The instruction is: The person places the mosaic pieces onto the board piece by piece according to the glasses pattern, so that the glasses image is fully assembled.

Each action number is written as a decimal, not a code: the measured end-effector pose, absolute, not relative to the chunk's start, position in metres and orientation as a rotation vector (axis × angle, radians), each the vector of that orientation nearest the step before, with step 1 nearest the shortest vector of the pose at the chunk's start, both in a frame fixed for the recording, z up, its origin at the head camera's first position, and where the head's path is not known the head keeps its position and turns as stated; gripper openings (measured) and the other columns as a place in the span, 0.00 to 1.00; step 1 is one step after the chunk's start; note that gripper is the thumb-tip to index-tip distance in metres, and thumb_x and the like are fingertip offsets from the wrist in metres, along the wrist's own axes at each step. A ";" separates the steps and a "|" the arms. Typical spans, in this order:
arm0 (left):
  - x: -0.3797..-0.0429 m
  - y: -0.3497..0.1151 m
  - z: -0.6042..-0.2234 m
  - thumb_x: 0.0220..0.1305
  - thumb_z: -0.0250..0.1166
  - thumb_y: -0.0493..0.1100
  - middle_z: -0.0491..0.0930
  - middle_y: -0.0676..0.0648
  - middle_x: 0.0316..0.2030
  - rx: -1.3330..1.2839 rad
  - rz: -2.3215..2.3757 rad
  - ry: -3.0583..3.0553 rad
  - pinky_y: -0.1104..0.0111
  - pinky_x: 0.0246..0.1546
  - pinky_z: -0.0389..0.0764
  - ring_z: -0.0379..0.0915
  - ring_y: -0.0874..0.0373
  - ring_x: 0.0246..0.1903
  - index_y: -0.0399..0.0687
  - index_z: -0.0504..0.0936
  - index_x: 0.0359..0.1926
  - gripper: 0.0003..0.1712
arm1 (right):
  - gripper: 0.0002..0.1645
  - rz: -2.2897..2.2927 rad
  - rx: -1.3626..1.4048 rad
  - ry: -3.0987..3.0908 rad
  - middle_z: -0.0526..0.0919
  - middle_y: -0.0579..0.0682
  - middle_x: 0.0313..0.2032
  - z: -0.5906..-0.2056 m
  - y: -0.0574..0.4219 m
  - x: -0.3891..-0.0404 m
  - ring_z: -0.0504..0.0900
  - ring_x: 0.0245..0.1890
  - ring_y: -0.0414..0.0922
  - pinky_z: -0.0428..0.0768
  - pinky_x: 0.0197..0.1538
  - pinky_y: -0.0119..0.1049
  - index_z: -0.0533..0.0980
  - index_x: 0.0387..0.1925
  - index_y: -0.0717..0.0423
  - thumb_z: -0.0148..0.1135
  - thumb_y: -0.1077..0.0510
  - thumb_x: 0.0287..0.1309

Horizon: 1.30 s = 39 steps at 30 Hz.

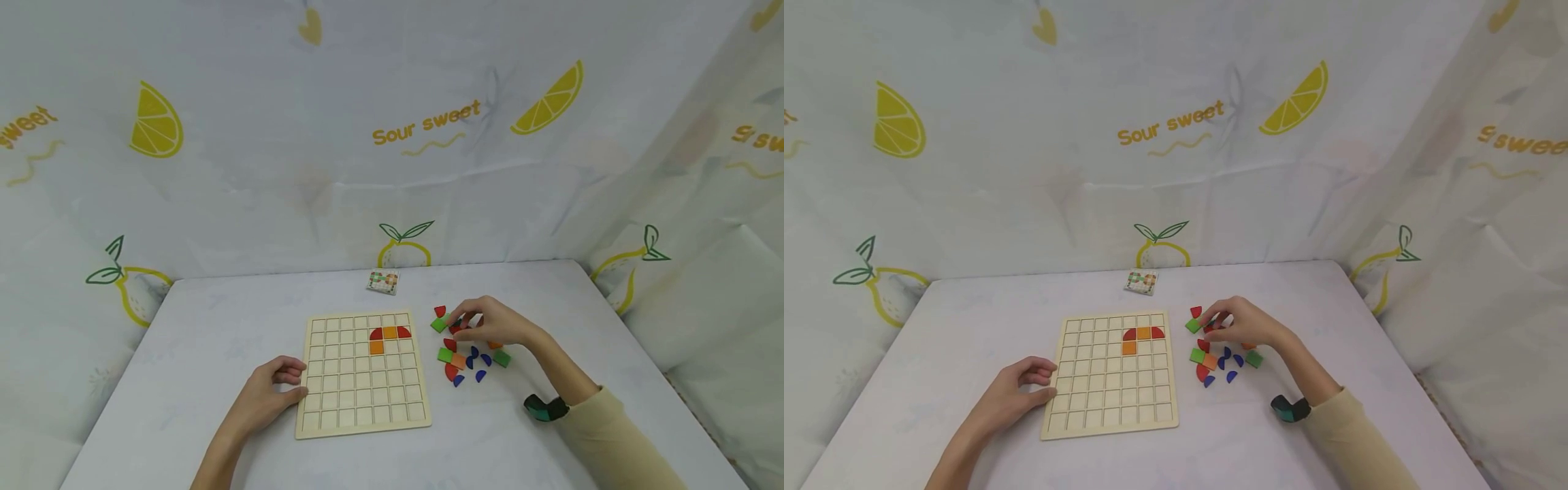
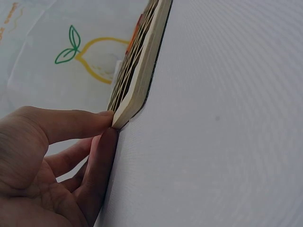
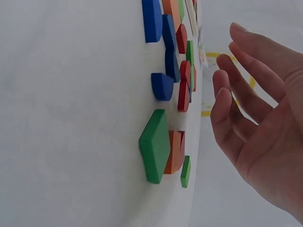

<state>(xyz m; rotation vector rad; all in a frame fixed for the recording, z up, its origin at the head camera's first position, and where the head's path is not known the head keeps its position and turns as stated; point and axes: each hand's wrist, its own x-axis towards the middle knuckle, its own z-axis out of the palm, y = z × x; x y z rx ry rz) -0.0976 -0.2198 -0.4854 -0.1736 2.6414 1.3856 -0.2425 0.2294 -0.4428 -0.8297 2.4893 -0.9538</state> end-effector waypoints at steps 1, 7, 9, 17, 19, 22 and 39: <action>-0.098 -0.220 -0.485 0.59 0.80 0.38 0.87 0.47 0.48 -0.173 1.388 2.642 0.71 0.52 0.79 0.82 0.60 0.47 0.44 0.85 0.56 0.24 | 0.17 -0.952 -0.816 2.495 0.91 0.53 0.48 -0.445 0.232 -0.242 0.82 0.46 0.46 0.85 0.47 0.33 0.88 0.53 0.54 0.77 0.55 0.66; -0.098 -0.219 -0.485 0.59 0.79 0.37 0.87 0.47 0.49 -0.171 1.392 2.639 0.70 0.52 0.79 0.82 0.60 0.47 0.44 0.85 0.56 0.23 | 0.17 -0.972 -0.761 2.511 0.91 0.53 0.50 -0.457 0.248 -0.247 0.83 0.46 0.48 0.85 0.48 0.28 0.87 0.52 0.55 0.78 0.55 0.65; -0.098 -0.219 -0.486 0.59 0.79 0.37 0.87 0.47 0.49 -0.173 1.389 2.640 0.70 0.53 0.79 0.82 0.60 0.47 0.44 0.85 0.56 0.23 | 0.17 -0.979 -0.745 2.513 0.90 0.53 0.50 -0.462 0.252 -0.249 0.83 0.44 0.47 0.85 0.48 0.27 0.87 0.52 0.56 0.78 0.55 0.64; -0.097 -0.219 -0.486 0.59 0.80 0.37 0.87 0.47 0.48 -0.172 1.390 2.636 0.70 0.52 0.79 0.82 0.60 0.47 0.44 0.85 0.55 0.23 | 0.17 -0.963 -0.685 2.532 0.89 0.50 0.45 -0.469 0.255 -0.252 0.81 0.41 0.45 0.84 0.43 0.27 0.88 0.51 0.54 0.80 0.56 0.62; -0.097 -0.219 -0.486 0.58 0.80 0.37 0.87 0.47 0.48 -0.170 1.392 2.634 0.71 0.52 0.79 0.82 0.60 0.47 0.44 0.85 0.55 0.23 | 0.17 -0.947 -0.683 2.534 0.89 0.49 0.43 -0.469 0.255 -0.253 0.80 0.40 0.44 0.83 0.41 0.27 0.88 0.51 0.54 0.80 0.56 0.62; -0.097 -0.219 -0.486 0.58 0.79 0.37 0.87 0.47 0.48 -0.167 1.394 2.633 0.71 0.52 0.79 0.82 0.60 0.47 0.45 0.85 0.55 0.23 | 0.17 -0.920 -0.695 2.536 0.89 0.48 0.41 -0.469 0.255 -0.255 0.80 0.38 0.43 0.82 0.40 0.28 0.88 0.50 0.54 0.81 0.55 0.61; -0.097 -0.219 -0.484 0.59 0.79 0.37 0.87 0.47 0.48 -0.178 1.381 2.645 0.69 0.53 0.79 0.82 0.60 0.47 0.45 0.85 0.56 0.23 | 0.15 -0.894 -0.722 2.496 0.88 0.48 0.38 -0.467 0.258 -0.267 0.80 0.36 0.43 0.82 0.41 0.27 0.87 0.44 0.54 0.82 0.55 0.59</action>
